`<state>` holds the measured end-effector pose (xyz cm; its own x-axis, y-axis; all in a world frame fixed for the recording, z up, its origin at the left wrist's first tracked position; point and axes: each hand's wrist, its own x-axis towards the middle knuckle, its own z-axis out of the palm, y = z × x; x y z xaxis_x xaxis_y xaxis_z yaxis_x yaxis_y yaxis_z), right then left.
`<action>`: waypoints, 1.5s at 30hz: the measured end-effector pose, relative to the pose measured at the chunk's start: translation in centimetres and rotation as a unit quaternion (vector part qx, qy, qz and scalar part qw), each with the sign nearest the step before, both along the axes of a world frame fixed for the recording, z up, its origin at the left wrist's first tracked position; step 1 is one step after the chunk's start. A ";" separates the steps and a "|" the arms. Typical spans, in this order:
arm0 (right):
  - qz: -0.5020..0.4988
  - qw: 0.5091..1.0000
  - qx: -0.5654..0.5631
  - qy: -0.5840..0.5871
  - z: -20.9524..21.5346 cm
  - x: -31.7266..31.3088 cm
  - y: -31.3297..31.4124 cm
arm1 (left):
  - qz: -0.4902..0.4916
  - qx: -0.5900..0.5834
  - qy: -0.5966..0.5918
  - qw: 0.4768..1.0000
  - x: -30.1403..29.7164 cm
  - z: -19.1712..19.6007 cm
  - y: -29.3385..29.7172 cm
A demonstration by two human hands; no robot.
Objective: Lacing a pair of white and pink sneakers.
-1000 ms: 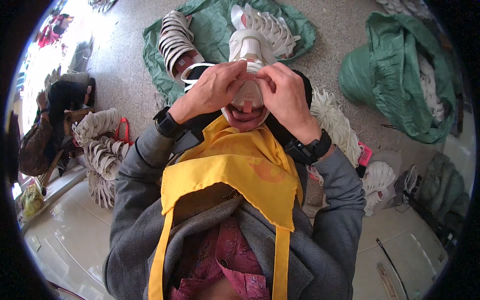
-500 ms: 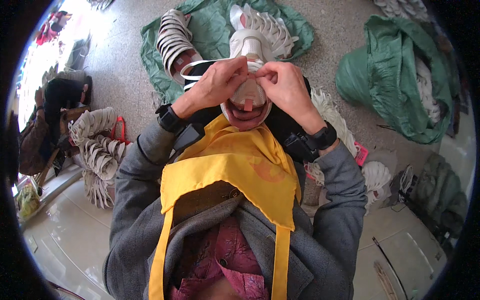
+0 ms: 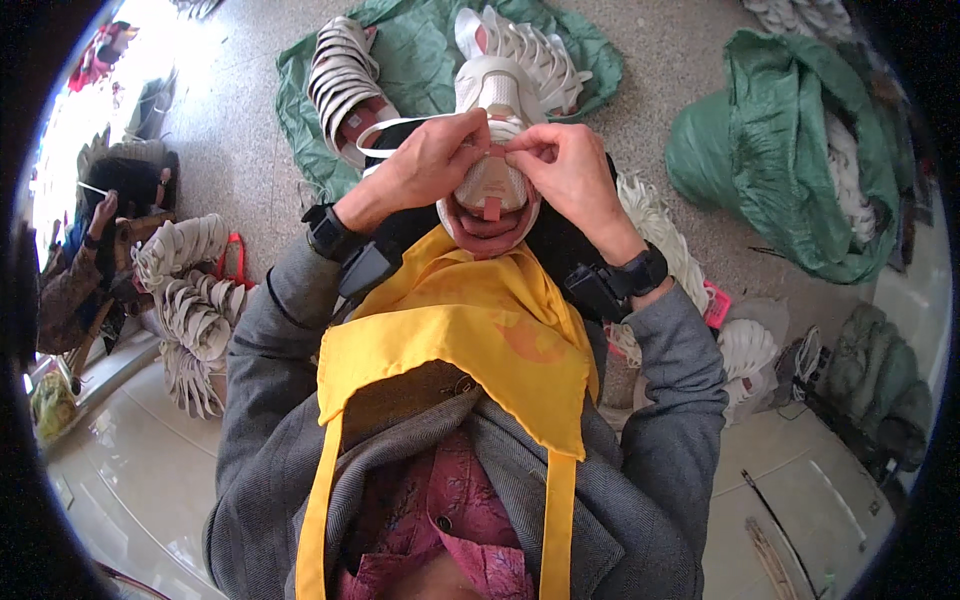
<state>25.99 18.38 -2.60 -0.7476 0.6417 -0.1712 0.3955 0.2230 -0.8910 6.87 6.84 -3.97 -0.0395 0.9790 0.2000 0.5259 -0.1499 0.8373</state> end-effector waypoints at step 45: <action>-0.143 0.907 -0.260 0.300 3.0 5.8 4.3 | 0.031 -0.113 -0.176 0.977 -7.7 9.4 -2.9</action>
<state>31.80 22.70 0.37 -0.6215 0.7736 -0.1237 -0.2194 -0.3234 -0.9205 -0.79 3.94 5.44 -0.1266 0.9903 -0.0579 0.2017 0.0829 0.9759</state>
